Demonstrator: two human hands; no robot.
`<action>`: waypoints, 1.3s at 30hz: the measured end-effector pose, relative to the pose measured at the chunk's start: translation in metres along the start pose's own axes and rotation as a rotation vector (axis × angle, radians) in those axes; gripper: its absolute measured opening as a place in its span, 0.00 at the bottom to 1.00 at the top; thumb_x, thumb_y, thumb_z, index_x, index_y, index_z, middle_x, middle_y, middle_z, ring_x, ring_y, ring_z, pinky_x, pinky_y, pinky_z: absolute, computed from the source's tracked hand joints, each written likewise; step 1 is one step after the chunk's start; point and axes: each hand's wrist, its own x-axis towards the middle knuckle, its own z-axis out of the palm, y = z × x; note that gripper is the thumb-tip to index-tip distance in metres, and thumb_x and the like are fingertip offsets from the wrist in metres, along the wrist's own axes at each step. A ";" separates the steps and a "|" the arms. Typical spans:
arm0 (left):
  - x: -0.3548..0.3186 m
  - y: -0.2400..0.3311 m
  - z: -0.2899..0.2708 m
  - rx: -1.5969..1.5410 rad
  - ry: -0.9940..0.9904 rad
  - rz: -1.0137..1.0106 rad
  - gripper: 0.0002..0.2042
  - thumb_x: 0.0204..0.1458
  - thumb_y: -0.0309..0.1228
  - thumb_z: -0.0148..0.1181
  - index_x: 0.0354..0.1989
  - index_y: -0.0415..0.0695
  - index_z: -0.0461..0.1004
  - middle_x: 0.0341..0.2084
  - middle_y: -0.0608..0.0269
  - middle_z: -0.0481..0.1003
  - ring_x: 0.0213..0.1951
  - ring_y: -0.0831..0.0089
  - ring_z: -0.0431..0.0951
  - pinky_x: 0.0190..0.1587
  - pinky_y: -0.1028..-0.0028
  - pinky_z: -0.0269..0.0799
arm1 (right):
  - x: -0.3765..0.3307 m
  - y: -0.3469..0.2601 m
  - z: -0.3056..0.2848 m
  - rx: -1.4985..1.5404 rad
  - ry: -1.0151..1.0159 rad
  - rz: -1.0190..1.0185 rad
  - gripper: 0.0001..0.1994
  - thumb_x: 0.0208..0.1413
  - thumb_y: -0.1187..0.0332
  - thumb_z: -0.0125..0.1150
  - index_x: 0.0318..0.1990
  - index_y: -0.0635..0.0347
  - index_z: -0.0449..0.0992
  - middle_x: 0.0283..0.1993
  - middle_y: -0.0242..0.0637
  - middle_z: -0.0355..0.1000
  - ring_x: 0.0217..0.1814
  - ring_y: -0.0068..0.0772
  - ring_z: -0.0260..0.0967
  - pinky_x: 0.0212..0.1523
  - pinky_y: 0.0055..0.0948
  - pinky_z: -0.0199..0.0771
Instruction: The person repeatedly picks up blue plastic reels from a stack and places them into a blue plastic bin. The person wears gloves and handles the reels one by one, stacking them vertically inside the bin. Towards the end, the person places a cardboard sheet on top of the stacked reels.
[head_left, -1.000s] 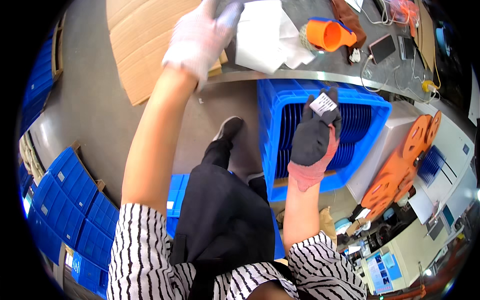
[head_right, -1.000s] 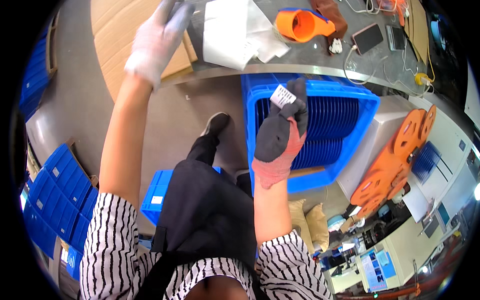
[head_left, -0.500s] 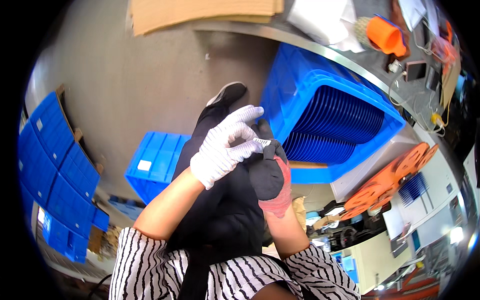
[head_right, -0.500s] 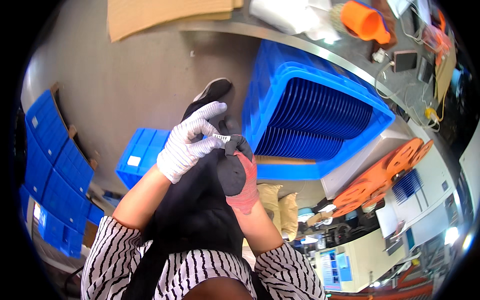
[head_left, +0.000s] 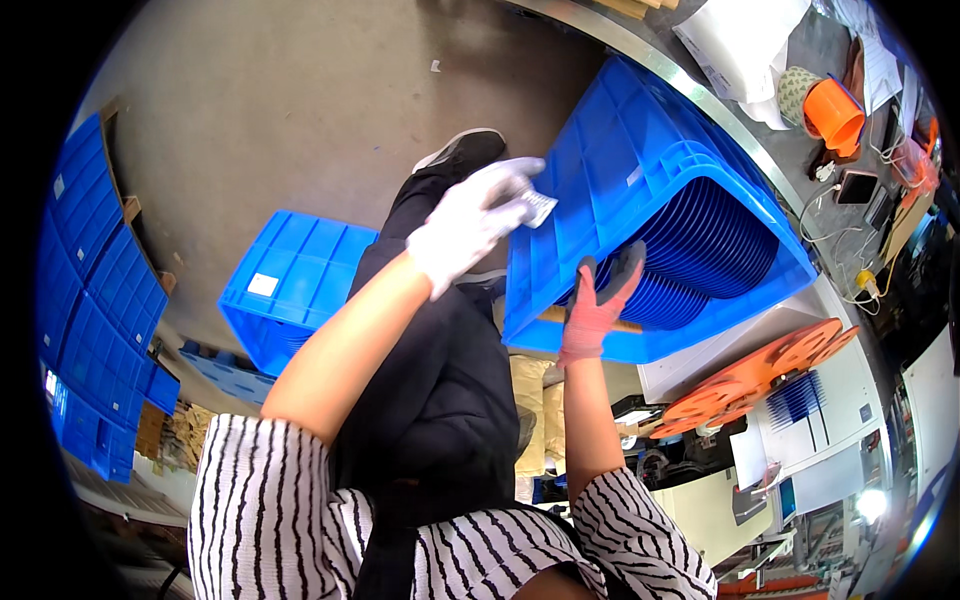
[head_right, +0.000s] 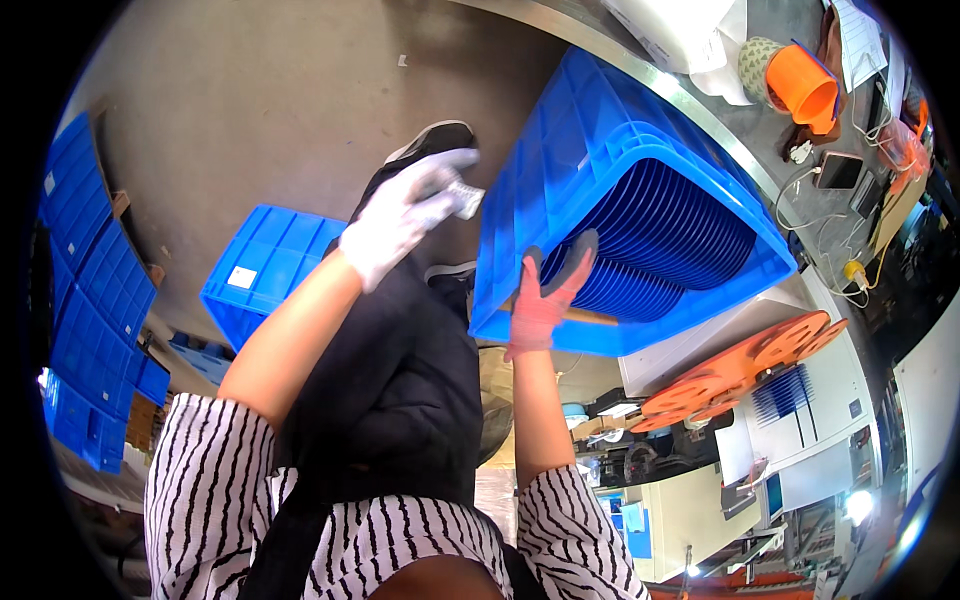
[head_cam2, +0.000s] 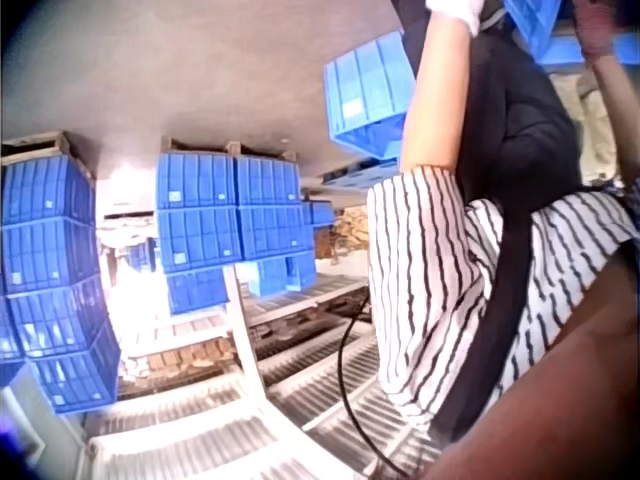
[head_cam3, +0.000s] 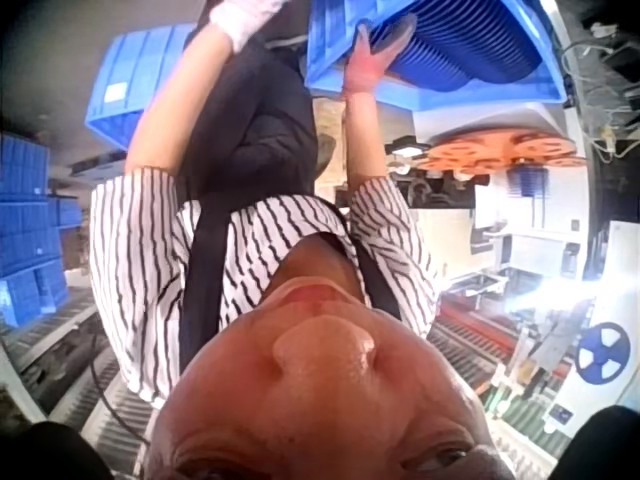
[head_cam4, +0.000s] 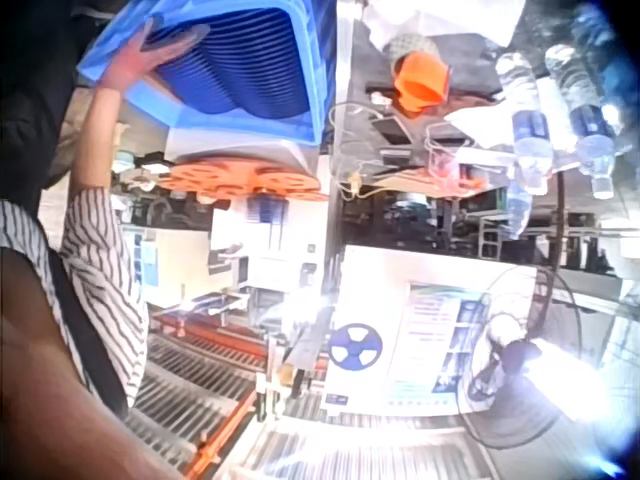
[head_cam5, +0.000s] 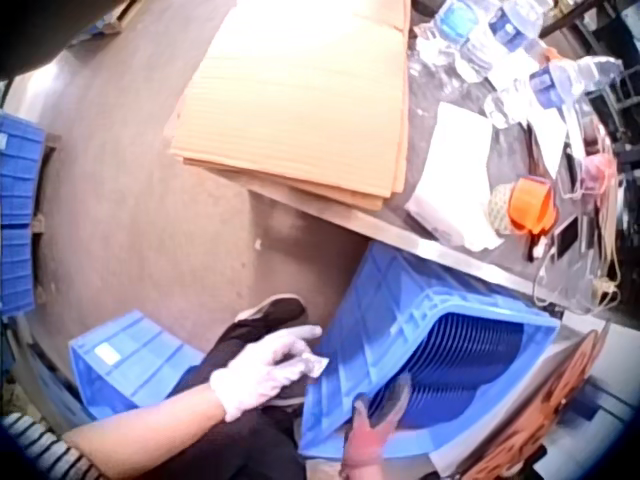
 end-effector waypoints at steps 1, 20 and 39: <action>0.022 -0.003 0.005 0.039 -0.041 0.058 0.12 0.53 0.29 0.56 0.45 0.38 0.74 0.52 0.55 0.73 0.51 0.69 0.73 0.56 0.70 0.66 | 0.001 0.003 0.009 -0.049 -0.008 -0.007 0.42 0.55 0.73 0.60 0.72 0.59 0.40 0.75 0.48 0.38 0.76 0.44 0.39 0.72 0.39 0.45; 0.180 -0.092 0.076 -0.017 -0.248 0.150 0.13 0.51 0.35 0.64 0.44 0.46 0.79 0.44 0.58 0.76 0.47 0.61 0.76 0.51 0.69 0.70 | 0.011 0.060 0.061 -0.546 0.340 -0.242 0.53 0.49 0.62 0.70 0.70 0.72 0.33 0.69 0.62 0.48 0.67 0.59 0.56 0.63 0.48 0.62; 0.174 -0.069 0.084 0.330 -0.115 0.081 0.14 0.46 0.31 0.64 0.43 0.48 0.80 0.43 0.58 0.77 0.46 0.59 0.77 0.51 0.68 0.71 | 0.010 0.074 0.061 -0.400 0.379 -0.244 0.55 0.43 0.61 0.74 0.72 0.62 0.39 0.73 0.53 0.45 0.72 0.54 0.49 0.68 0.49 0.54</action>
